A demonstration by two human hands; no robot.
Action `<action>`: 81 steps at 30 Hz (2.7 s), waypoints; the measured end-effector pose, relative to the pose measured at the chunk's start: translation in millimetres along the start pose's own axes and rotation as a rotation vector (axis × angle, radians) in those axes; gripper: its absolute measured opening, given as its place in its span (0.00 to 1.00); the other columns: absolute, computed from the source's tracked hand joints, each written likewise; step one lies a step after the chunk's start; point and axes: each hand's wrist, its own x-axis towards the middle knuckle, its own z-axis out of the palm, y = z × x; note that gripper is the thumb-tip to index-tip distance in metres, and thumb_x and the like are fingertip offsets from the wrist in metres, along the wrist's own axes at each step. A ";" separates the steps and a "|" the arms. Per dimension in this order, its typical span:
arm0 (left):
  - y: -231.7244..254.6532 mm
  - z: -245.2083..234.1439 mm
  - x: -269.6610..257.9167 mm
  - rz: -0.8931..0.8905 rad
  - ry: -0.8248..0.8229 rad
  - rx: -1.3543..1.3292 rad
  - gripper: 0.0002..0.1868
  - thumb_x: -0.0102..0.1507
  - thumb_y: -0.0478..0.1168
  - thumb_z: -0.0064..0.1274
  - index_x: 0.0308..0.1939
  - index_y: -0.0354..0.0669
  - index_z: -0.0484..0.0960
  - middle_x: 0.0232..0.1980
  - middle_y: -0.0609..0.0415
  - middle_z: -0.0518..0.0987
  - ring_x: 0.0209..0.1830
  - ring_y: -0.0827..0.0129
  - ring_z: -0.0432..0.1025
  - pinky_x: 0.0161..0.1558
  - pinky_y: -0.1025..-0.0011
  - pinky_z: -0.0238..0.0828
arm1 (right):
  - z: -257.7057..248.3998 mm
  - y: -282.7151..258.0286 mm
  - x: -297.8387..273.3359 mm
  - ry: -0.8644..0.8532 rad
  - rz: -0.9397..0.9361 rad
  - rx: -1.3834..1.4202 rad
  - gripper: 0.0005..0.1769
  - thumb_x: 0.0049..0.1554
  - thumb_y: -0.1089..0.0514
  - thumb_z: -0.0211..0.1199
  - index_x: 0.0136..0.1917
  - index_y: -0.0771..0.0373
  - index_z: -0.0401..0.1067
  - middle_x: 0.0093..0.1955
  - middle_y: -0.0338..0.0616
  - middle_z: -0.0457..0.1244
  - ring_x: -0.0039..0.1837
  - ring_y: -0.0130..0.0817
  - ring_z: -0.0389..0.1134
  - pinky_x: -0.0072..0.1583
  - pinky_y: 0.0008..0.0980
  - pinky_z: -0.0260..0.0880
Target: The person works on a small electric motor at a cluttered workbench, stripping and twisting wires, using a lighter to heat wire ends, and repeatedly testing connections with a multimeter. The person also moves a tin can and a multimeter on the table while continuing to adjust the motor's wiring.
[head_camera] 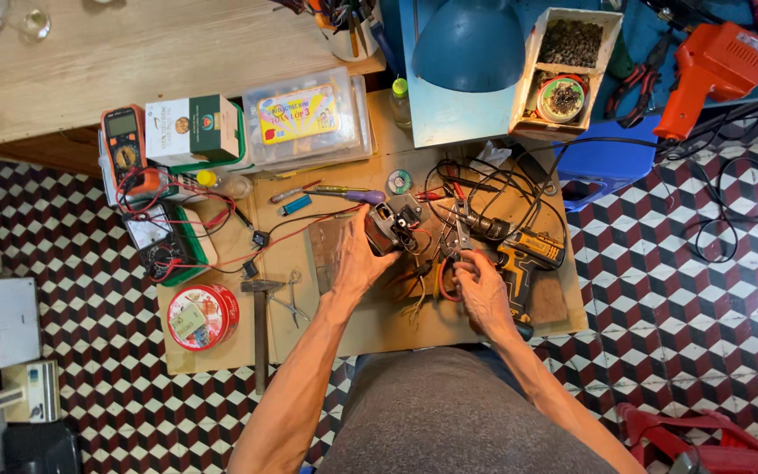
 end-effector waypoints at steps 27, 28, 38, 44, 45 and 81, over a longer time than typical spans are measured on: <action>2.7 -36.4 -3.2 0.071 -0.017 -0.119 0.43 0.47 0.47 0.72 0.61 0.38 0.69 0.55 0.37 0.76 0.52 0.45 0.76 0.52 0.54 0.74 | 79.3 -33.5 -19.3 0.001 -0.116 -0.206 0.22 0.58 0.49 0.63 0.59 0.66 0.71 0.47 0.38 0.69 0.47 0.26 0.67 0.51 0.31 0.69; -0.6 -32.9 -4.4 0.081 0.024 -0.135 0.42 0.48 0.47 0.72 0.60 0.38 0.69 0.55 0.37 0.75 0.52 0.44 0.75 0.52 0.53 0.74 | 84.8 -28.7 -15.6 -0.008 -0.036 -0.117 0.21 0.59 0.48 0.62 0.57 0.66 0.72 0.46 0.39 0.68 0.46 0.26 0.67 0.50 0.30 0.68; 1.0 -39.2 -20.7 -0.015 0.007 -0.204 0.43 0.48 0.47 0.72 0.61 0.37 0.66 0.52 0.39 0.76 0.51 0.49 0.75 0.52 0.57 0.74 | 142.1 35.3 21.3 0.111 0.090 0.014 0.19 0.63 0.47 0.55 0.52 0.67 0.73 0.38 0.46 0.66 0.40 0.32 0.65 0.43 0.33 0.66; 19.4 -56.7 -25.3 -0.029 0.015 -0.287 0.43 0.48 0.49 0.72 0.61 0.37 0.68 0.51 0.42 0.79 0.49 0.55 0.77 0.51 0.61 0.75 | 124.3 0.2 -6.5 -0.089 0.203 0.042 0.19 0.62 0.47 0.54 0.55 0.65 0.73 0.41 0.43 0.71 0.41 0.31 0.72 0.43 0.32 0.74; 18.0 -66.1 -23.4 -0.105 -0.037 -0.314 0.44 0.47 0.51 0.72 0.61 0.37 0.69 0.51 0.43 0.79 0.49 0.57 0.77 0.51 0.62 0.76 | 114.3 -9.9 -17.1 -0.152 0.226 0.007 0.18 0.62 0.48 0.56 0.55 0.65 0.74 0.40 0.44 0.71 0.41 0.30 0.73 0.44 0.32 0.75; -37.7 -73.4 0.2 0.103 -0.047 -0.251 0.34 0.59 0.48 0.63 0.65 0.35 0.75 0.62 0.39 0.78 0.60 0.50 0.73 0.58 0.61 0.70 | 94.8 -57.7 -32.0 -0.056 -0.076 -0.465 0.20 0.61 0.54 0.58 0.66 0.58 0.69 0.40 0.47 0.69 0.41 0.37 0.69 0.45 0.34 0.70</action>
